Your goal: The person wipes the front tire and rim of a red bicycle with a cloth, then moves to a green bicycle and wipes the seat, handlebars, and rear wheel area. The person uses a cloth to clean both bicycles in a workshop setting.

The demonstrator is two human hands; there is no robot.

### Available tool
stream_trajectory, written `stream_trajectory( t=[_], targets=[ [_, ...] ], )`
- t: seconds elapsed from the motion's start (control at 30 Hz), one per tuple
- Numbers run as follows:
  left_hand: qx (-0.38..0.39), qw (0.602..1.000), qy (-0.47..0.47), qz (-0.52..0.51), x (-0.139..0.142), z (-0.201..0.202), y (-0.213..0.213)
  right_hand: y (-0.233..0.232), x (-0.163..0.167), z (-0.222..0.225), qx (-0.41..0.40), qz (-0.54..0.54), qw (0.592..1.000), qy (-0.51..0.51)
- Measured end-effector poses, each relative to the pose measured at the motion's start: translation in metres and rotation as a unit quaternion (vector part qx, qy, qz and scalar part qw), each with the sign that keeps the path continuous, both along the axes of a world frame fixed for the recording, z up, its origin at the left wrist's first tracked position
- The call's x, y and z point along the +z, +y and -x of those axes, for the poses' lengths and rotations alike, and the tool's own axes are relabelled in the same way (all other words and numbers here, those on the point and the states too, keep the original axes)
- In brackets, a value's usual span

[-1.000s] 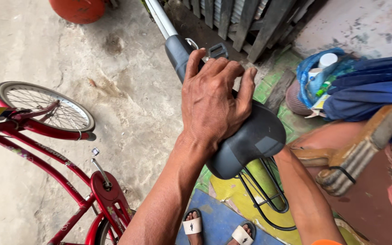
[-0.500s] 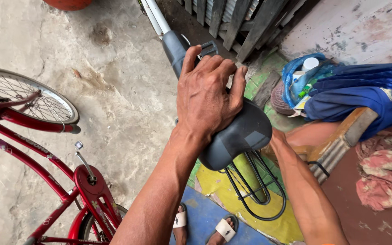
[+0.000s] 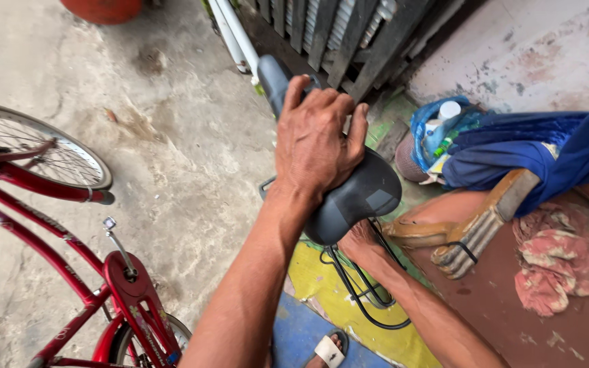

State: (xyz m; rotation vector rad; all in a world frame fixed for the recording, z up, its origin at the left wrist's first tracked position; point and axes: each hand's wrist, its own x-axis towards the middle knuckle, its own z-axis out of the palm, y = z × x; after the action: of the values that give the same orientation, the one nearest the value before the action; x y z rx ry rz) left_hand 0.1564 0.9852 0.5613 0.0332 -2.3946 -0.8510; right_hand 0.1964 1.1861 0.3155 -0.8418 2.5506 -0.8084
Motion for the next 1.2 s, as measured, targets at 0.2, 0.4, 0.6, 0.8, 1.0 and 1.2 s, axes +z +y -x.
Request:
stream_trajectory(
  t=[0.2,0.4,0.6,0.8,1.0,1.2],
  targets=[
    [-0.001,1.000,0.026,0.005,0.016,0.000,-0.004,0.031,0.026,0.004,0.011,-0.046,0.998,-0.034],
    [-0.027,0.997,-0.078,0.011,0.033,-0.003,-0.008,0.055,0.153,0.013,-0.387,0.495,0.753,-0.195],
    [-0.112,0.954,-0.063,-0.272,0.023,0.006,-0.021,-0.061,0.270,0.030,-0.208,0.278,0.937,0.037],
    [-0.164,0.937,-0.102,-0.292,0.017,0.011,-0.040,-0.138,0.299,0.030,-0.130,-0.049,0.980,0.144],
    [-0.178,0.913,-0.181,-0.321,0.027,0.012,-0.041,-0.130,0.298,0.053,-0.126,-0.138,0.978,0.089],
    [-0.187,0.920,-0.177,-0.294,0.028,0.017,-0.042,-0.124,0.282,0.060,-0.072,-0.046,0.987,0.135]
  ],
)
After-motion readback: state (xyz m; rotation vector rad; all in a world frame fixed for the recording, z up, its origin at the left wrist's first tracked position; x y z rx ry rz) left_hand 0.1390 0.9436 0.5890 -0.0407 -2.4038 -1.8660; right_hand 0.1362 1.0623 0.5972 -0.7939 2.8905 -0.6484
